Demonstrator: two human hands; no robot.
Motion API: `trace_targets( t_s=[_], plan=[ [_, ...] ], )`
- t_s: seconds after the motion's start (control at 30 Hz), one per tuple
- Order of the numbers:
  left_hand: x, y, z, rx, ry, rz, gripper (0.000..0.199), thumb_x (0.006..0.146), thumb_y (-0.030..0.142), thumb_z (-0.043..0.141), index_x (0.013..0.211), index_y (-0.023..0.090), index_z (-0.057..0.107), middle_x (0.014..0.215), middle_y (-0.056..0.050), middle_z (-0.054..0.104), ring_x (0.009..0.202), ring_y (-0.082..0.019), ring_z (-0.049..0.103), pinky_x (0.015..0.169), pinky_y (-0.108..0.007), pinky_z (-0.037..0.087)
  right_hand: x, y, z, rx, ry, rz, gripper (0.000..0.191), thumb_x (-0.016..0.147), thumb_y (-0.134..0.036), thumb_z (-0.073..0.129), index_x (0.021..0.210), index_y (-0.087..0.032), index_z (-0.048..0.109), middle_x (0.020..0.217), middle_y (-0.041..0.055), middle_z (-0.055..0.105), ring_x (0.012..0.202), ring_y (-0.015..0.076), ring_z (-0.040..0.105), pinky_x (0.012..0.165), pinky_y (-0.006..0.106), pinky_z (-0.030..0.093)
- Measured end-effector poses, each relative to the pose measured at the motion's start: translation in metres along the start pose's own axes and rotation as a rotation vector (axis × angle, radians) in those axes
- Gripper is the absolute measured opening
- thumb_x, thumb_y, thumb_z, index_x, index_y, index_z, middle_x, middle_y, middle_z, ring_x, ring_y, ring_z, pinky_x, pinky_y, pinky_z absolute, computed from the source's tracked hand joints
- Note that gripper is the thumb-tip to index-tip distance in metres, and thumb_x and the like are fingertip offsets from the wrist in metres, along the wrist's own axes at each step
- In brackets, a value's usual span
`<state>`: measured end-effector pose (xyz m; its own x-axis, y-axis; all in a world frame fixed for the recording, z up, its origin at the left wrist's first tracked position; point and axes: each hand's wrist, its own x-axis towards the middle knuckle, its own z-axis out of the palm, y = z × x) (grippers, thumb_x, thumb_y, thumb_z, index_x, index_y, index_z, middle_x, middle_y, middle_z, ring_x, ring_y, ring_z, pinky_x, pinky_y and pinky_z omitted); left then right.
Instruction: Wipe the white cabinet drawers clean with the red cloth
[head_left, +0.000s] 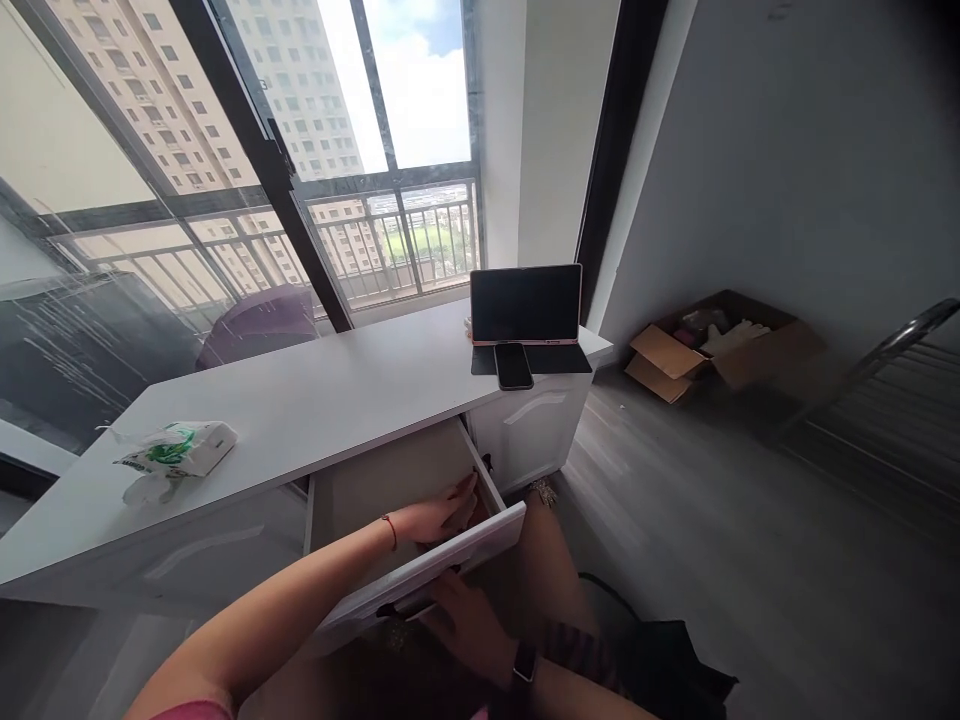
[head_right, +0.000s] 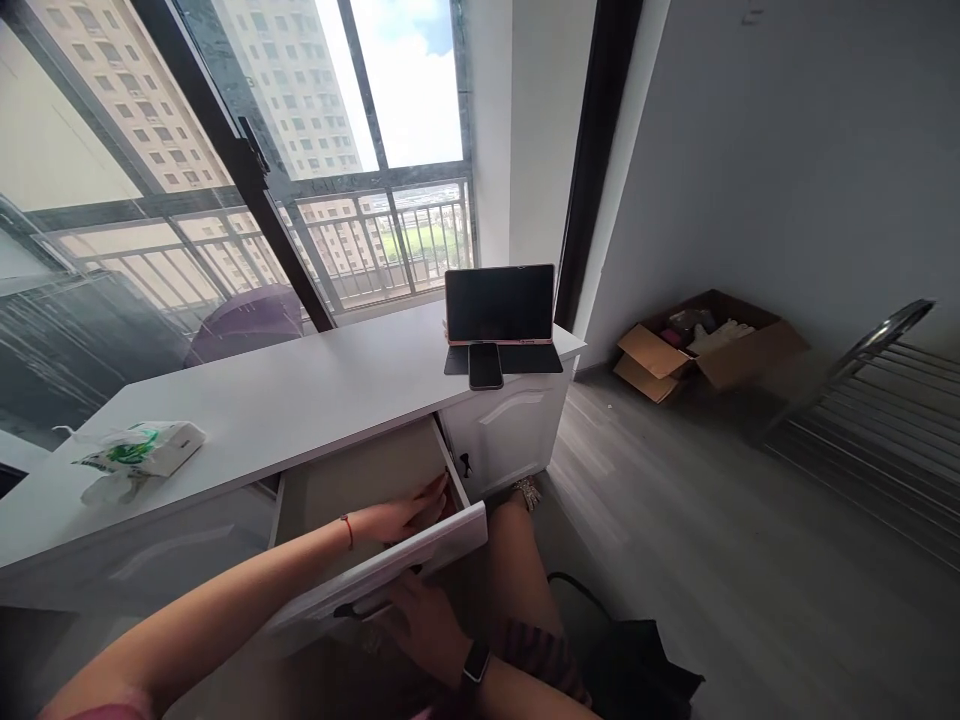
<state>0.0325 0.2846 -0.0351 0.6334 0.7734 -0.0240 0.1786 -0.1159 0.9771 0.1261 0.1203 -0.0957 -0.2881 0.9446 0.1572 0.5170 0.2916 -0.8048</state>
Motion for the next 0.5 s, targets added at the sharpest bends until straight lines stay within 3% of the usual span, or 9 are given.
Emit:
trace_targets(
  t_s=[0.07,0.1,0.17,0.23,0.3,0.37,0.5],
  plan=[
    [0.000,-0.010,-0.003,0.694,-0.439,0.268,0.053,0.076,0.021,0.062,0.128,0.022,0.055,0.135,-0.011,0.056,0.121,-0.027,0.052,0.104,-0.038,0.039,0.001,0.008,0.007,-0.019,0.004,-0.020,0.031,0.085,-0.025,0.057,0.116,-0.028,0.058,0.123,0.0020,0.059,0.106,0.0201,0.059,0.088,0.031,0.050],
    [-0.001,-0.016,-0.005,0.983,-0.552,0.412,0.055,0.082,0.021,0.056,0.135,0.023,0.048,0.143,-0.010,0.048,0.128,-0.026,0.046,0.107,-0.039,0.035,0.003,0.015,0.012,-0.025,0.006,-0.042,0.034,0.085,-0.026,0.058,0.119,-0.029,0.057,0.125,0.0019,0.059,0.108,0.0201,0.059,0.090,0.031,0.049],
    [-0.004,-0.032,-0.005,1.305,-0.556,0.637,0.053,0.087,0.024,0.051,0.140,0.023,0.042,0.151,-0.008,0.037,0.136,-0.026,0.036,0.112,-0.040,0.030,0.006,0.031,0.025,-0.043,0.003,-0.111,0.039,0.083,-0.028,0.060,0.122,-0.029,0.056,0.128,0.0024,0.058,0.109,0.0203,0.059,0.091,0.031,0.050],
    [-0.008,-0.049,-0.005,1.435,-0.477,0.702,0.053,0.089,0.032,0.050,0.141,0.025,0.040,0.156,-0.006,0.027,0.139,-0.028,0.029,0.111,-0.043,0.030,0.011,0.048,0.040,-0.095,-0.009,-0.192,0.044,0.081,-0.031,0.061,0.124,-0.028,0.055,0.131,0.0041,0.057,0.109,0.0221,0.060,0.088,0.031,0.052],
    [-0.007,-0.063,-0.004,1.480,-0.397,0.677,0.055,0.089,0.033,0.050,0.142,0.027,0.038,0.158,-0.005,0.020,0.142,-0.029,0.023,0.111,-0.045,0.030,0.013,0.062,0.053,-0.147,-0.006,-0.225,0.046,0.081,-0.033,0.061,0.126,-0.027,0.054,0.134,0.0059,0.056,0.109,0.0235,0.060,0.087,0.032,0.053],
    [0.000,-0.073,-0.006,1.490,-0.352,0.630,0.055,0.089,0.024,0.048,0.143,0.024,0.037,0.158,-0.006,0.020,0.144,-0.028,0.018,0.112,-0.045,0.028,0.012,0.072,0.063,-0.177,0.017,-0.218,0.045,0.080,-0.034,0.061,0.124,-0.028,0.055,0.132,0.0063,0.057,0.108,0.0239,0.061,0.085,0.032,0.054],
    [0.038,-0.079,-0.021,1.398,-0.329,0.426,0.055,0.085,0.005,0.038,0.138,0.021,0.043,0.156,-0.008,0.027,0.143,-0.026,0.019,0.111,-0.046,0.028,0.007,0.083,0.075,-0.206,0.067,-0.214,0.033,0.082,-0.038,0.060,0.113,-0.031,0.060,0.121,0.0023,0.064,0.100,0.0214,0.064,0.079,0.029,0.055]
  ],
)
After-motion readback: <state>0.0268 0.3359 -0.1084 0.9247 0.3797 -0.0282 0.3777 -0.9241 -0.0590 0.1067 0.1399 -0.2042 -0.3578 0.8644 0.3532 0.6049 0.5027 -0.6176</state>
